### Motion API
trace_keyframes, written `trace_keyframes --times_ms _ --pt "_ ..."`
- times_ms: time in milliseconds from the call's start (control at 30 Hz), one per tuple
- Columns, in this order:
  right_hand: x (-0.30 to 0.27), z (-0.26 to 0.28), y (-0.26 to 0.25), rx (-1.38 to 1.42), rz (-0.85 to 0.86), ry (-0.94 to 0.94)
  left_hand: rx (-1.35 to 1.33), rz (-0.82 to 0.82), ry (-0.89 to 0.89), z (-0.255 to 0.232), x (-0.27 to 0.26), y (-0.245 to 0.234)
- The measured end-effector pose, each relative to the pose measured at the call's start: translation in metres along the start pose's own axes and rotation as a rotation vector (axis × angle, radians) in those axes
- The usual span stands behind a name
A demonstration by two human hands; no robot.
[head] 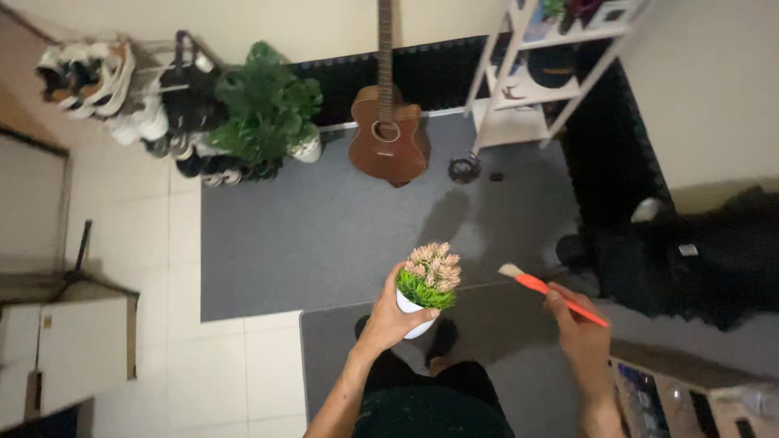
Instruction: The person organizes items on a wooden shelf, then picks up a small potted plant. They use a brush to dust the plant's leaves and flowers before placing it on a white shelf. Finally, they handle a small black object near the shelf.
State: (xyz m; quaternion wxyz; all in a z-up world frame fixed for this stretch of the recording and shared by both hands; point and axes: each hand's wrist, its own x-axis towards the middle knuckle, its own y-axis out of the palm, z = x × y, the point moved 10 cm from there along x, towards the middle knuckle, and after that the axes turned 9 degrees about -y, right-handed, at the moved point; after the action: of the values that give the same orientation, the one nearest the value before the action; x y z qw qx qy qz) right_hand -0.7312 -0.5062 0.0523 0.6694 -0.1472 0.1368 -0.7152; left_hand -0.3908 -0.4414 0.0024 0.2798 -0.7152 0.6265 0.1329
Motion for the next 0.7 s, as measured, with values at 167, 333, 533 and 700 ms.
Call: trace_keyframes --times_ms 167,333,533,700 --pt "0.039 0.028 0.018 0.107 0.166 -0.144 -0.058 -0.103 0.005 -0.008 -0.016 0.012" --pt "0.032 0.065 0.039 0.209 0.315 -0.239 -0.055 -0.179 0.014 -0.021 -0.025 0.008" --pt "0.031 0.133 0.071 0.050 0.472 -0.667 -0.028 -0.290 0.086 -0.038 -0.035 -0.006" --pt "0.063 0.112 0.055 -0.027 0.269 -0.312 -0.041 -0.286 0.050 -0.036 -0.038 -0.016"
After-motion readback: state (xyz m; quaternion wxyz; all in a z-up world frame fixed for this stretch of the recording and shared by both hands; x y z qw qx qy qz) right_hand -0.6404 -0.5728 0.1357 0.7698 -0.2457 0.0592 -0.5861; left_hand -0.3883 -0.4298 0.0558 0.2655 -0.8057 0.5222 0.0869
